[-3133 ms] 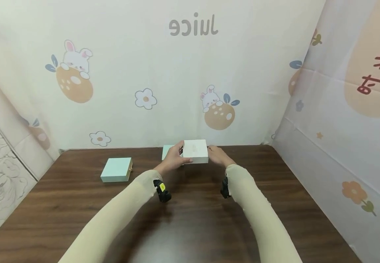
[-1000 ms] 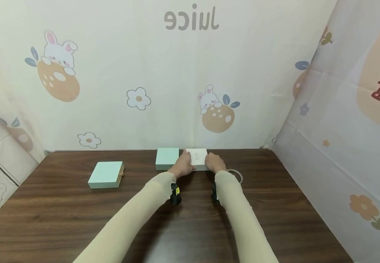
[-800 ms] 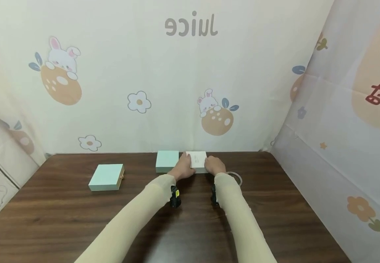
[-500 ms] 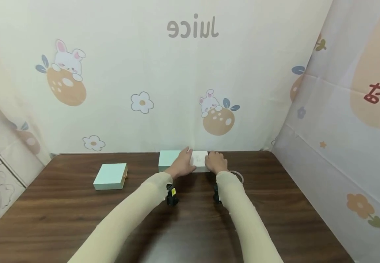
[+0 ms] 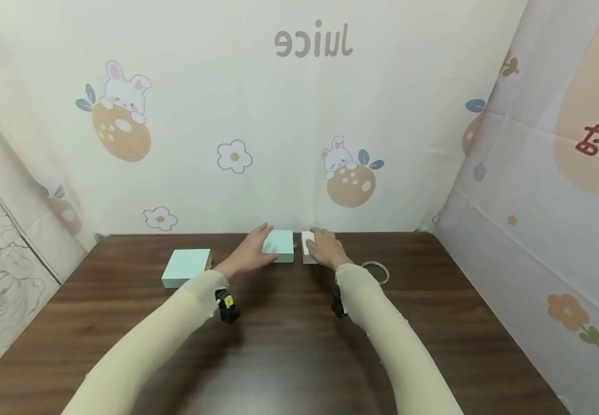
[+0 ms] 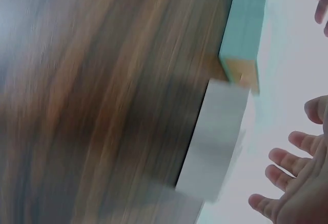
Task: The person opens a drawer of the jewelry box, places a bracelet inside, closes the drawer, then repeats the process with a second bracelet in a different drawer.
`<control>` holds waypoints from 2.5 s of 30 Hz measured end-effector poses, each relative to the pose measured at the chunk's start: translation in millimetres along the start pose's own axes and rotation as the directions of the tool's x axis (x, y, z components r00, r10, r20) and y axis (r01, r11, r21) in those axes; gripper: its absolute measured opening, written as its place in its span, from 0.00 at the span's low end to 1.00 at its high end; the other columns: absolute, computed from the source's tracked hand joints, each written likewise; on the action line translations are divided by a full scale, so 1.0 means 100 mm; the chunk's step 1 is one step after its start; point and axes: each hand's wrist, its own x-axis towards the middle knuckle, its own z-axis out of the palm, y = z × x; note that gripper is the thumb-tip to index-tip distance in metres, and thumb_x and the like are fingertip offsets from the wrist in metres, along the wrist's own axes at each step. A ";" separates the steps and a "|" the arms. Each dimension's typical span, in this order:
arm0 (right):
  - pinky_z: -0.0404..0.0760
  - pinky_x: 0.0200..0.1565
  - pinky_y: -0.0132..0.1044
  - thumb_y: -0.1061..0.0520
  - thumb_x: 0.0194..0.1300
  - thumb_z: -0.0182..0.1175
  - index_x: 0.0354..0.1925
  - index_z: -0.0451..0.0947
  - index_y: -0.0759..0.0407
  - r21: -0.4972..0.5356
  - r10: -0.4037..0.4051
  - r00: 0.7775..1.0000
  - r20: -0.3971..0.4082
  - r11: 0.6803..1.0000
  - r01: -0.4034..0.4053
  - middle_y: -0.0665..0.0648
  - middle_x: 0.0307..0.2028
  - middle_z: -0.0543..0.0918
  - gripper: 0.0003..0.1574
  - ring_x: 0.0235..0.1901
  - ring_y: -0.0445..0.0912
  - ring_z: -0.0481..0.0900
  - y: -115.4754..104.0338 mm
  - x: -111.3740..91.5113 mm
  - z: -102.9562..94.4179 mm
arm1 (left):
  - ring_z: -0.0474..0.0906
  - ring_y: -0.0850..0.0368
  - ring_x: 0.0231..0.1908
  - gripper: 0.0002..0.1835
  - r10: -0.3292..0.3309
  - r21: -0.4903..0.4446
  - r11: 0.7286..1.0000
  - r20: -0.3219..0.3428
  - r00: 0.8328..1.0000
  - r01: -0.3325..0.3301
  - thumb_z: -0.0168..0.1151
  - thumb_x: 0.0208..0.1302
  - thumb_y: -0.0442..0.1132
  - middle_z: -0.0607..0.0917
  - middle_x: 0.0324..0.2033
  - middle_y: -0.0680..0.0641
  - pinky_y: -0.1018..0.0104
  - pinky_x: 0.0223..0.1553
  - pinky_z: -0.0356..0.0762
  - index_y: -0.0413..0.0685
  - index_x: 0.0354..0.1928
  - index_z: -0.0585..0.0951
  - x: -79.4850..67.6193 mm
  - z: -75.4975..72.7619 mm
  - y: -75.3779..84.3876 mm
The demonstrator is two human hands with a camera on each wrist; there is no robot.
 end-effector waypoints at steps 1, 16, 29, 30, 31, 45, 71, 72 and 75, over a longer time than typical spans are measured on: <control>0.57 0.61 0.60 0.53 0.75 0.38 0.69 0.57 0.68 0.007 -0.022 1.000 0.002 1.000 0.022 0.69 0.66 0.62 0.31 0.66 0.63 0.56 -0.04 0.00 0.01 | 0.50 0.43 0.70 0.40 -0.005 -0.012 1.000 -0.001 1.000 0.005 0.64 0.63 0.42 0.54 0.71 0.35 0.51 0.66 0.51 0.36 0.71 0.56 -0.05 -0.05 -0.04; 0.56 0.64 0.52 0.57 0.73 0.46 0.68 0.57 0.72 0.122 -0.233 0.972 0.025 0.966 0.228 0.68 0.66 0.63 0.31 0.67 0.60 0.57 -0.68 0.00 0.39 | 0.49 0.36 0.69 0.44 -0.100 -0.051 0.994 -0.045 0.994 0.098 0.63 0.63 0.44 0.53 0.69 0.30 0.43 0.63 0.54 0.28 0.71 0.52 -0.74 -0.46 -0.76; 0.58 0.64 0.49 0.53 0.72 0.50 0.70 0.54 0.66 0.138 -0.299 0.946 0.124 0.950 0.281 0.64 0.67 0.61 0.34 0.68 0.56 0.54 -1.17 0.07 0.76 | 0.46 0.31 0.68 0.54 -0.176 -0.033 0.984 -0.042 0.984 0.174 0.72 0.53 0.47 0.52 0.68 0.26 0.40 0.62 0.52 0.23 0.69 0.50 -1.04 -0.48 -1.25; 0.59 0.63 0.49 0.53 0.72 0.51 0.70 0.55 0.66 0.144 -0.302 0.945 0.128 0.948 0.284 0.65 0.67 0.61 0.34 0.68 0.57 0.55 -1.21 0.08 0.80 | 0.46 0.30 0.67 0.55 -0.179 -0.033 0.984 -0.048 0.983 0.177 0.72 0.52 0.47 0.51 0.68 0.25 0.40 0.62 0.52 0.22 0.69 0.50 -1.06 -0.48 -1.29; 0.60 0.62 0.49 0.53 0.72 0.51 0.70 0.55 0.66 0.146 -0.303 0.943 0.135 0.948 0.284 0.65 0.66 0.62 0.34 0.67 0.57 0.56 -1.23 0.08 0.83 | 0.46 0.30 0.67 0.55 -0.184 -0.038 0.983 -0.049 0.982 0.182 0.73 0.51 0.47 0.51 0.68 0.25 0.39 0.62 0.52 0.21 0.68 0.50 -1.07 -0.49 -1.33; 0.59 0.63 0.49 0.52 0.66 0.61 0.71 0.51 0.66 0.197 -0.263 0.937 0.230 0.955 0.220 0.63 0.69 0.59 0.45 0.68 0.56 0.54 -1.52 0.18 1.24 | 0.48 0.30 0.67 0.61 -0.320 -0.190 0.929 0.019 0.947 0.318 0.74 0.51 0.48 0.48 0.68 0.23 0.40 0.63 0.51 0.22 0.69 0.42 -1.21 -0.56 -1.73; 0.68 0.58 0.45 0.54 0.64 0.63 0.69 0.59 0.61 0.312 -0.262 0.946 0.189 0.930 0.195 0.60 0.61 0.70 0.40 0.61 0.51 0.67 -1.70 0.24 1.45 | 0.57 0.35 0.65 0.55 -0.306 -0.267 0.919 -0.025 0.952 0.289 0.73 0.53 0.40 0.54 0.67 0.25 0.44 0.62 0.56 0.23 0.70 0.46 -1.22 -0.47 -1.73; 0.68 0.58 0.45 0.55 0.64 0.63 0.69 0.59 0.61 0.313 -0.263 0.947 0.187 0.929 0.197 0.60 0.61 0.70 0.40 0.61 0.51 0.67 -1.71 0.24 1.45 | 0.57 0.35 0.65 0.55 -0.307 -0.270 0.919 -0.028 0.951 0.288 0.73 0.53 0.40 0.55 0.67 0.26 0.44 0.62 0.56 0.23 0.70 0.46 -1.22 -0.47 -1.73; 0.67 0.59 0.44 0.55 0.64 0.63 0.69 0.59 0.61 0.306 -0.273 0.946 0.177 0.929 0.210 0.60 0.61 0.70 0.40 0.62 0.51 0.67 -1.72 0.26 1.44 | 0.58 0.36 0.64 0.55 -0.308 -0.275 0.918 -0.043 0.950 0.285 0.74 0.53 0.40 0.56 0.67 0.26 0.45 0.61 0.58 0.24 0.70 0.46 -1.22 -0.48 -1.72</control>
